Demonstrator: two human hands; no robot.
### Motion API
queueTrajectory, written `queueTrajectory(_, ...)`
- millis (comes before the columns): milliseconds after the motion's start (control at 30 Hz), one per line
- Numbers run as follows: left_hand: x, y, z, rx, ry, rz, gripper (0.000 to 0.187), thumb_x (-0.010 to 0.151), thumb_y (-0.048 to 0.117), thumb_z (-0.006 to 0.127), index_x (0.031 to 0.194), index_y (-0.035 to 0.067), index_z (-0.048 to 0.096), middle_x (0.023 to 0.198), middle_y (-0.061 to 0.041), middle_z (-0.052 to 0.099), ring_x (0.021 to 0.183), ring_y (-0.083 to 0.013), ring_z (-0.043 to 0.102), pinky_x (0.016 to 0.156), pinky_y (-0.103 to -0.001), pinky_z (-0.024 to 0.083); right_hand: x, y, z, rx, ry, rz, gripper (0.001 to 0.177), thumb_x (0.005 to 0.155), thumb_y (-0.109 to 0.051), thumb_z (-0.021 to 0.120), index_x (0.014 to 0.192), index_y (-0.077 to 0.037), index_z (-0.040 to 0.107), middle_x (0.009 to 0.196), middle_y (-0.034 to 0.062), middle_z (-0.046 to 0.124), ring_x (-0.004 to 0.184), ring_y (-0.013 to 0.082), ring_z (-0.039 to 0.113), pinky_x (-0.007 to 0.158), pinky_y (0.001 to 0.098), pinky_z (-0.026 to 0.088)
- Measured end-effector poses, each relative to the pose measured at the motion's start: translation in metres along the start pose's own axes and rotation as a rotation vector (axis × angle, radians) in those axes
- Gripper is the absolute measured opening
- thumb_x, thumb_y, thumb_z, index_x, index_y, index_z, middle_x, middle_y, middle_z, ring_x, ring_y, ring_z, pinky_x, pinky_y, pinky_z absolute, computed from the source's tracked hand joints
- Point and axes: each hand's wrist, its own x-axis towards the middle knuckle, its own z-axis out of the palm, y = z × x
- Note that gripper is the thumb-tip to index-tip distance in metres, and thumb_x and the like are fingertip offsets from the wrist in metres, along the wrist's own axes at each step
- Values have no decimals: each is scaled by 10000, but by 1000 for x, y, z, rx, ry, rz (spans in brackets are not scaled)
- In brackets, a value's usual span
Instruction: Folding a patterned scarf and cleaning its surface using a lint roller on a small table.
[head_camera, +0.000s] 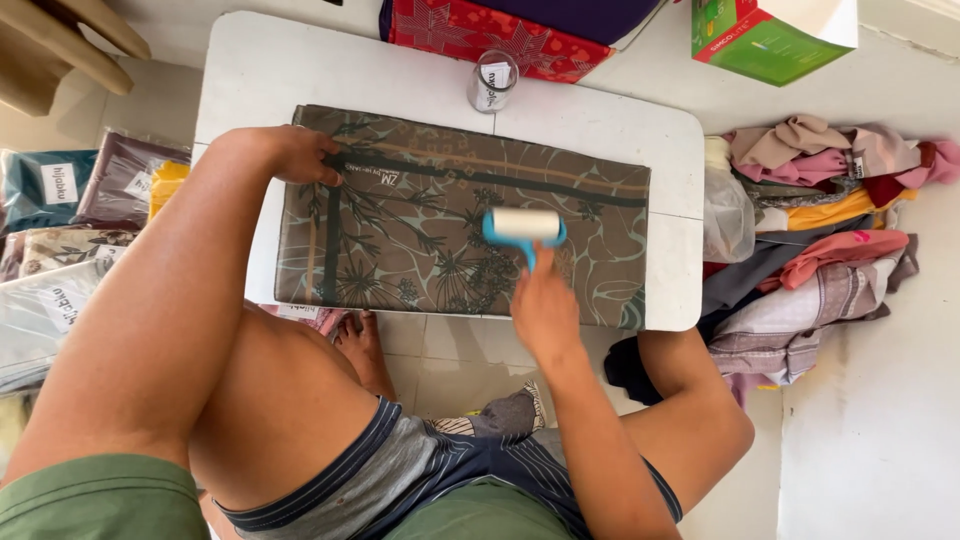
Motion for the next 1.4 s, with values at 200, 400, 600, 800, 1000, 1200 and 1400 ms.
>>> queueTrajectory(200,-17,-2,-7,-44,-17,12,781,844,558,697,1522,199,546,1478,-30,629,1380,-321,556,1146,-496,457,126,-5,16,123,100,-62,449,1078,-144,359,1493,6,274,884,244,625,633,378,683,445,431,497)
queueTrajectory(400,-6,-7,-1,-62,-19,11,766,847,557,698,1507,192,568,1462,-34,639,1367,-341,561,1142,-502,453,60,-8,8,145,54,-123,439,1062,-103,374,1468,38,282,884,284,634,664,427,699,439,448,508)
queueTrajectory(600,-13,12,-13,-18,-10,-28,678,884,499,692,1493,223,576,1450,-56,634,1346,-358,571,1127,-549,453,-100,-18,-20,107,-112,-22,444,1024,-136,425,1426,33,340,974,343,673,734,501,710,575,574,554)
queueTrajectory(800,-18,31,-18,31,29,-98,605,913,437,716,1472,243,588,1427,-42,641,1297,-341,607,1085,-577,470,-130,-22,-45,59,-89,-37,450,990,-174,504,1407,-38,404,966,231,723,697,443,712,614,563,524)
queueTrajectory(1000,-25,35,-22,26,35,-113,597,919,445,710,1469,247,589,1428,-24,638,1306,-331,598,1082,-575,472,-85,-53,-32,95,-95,-153,431,989,-184,495,1387,-50,396,1140,255,700,831,494,701,686,601,524)
queueTrajectory(1200,-51,33,-29,-22,1,-153,617,940,432,692,1503,225,545,1496,-25,577,1350,-325,562,1124,-560,450,33,-81,1,74,1,-167,442,1013,-177,487,1399,-19,340,839,265,699,705,508,687,629,601,522)
queueTrajectory(1400,-65,35,-36,-47,-20,-151,589,967,436,666,1500,216,545,1505,-15,569,1364,-310,554,1144,-545,439,105,-111,21,179,59,-85,482,1027,-155,442,1451,-31,250,924,289,696,816,518,689,748,612,526)
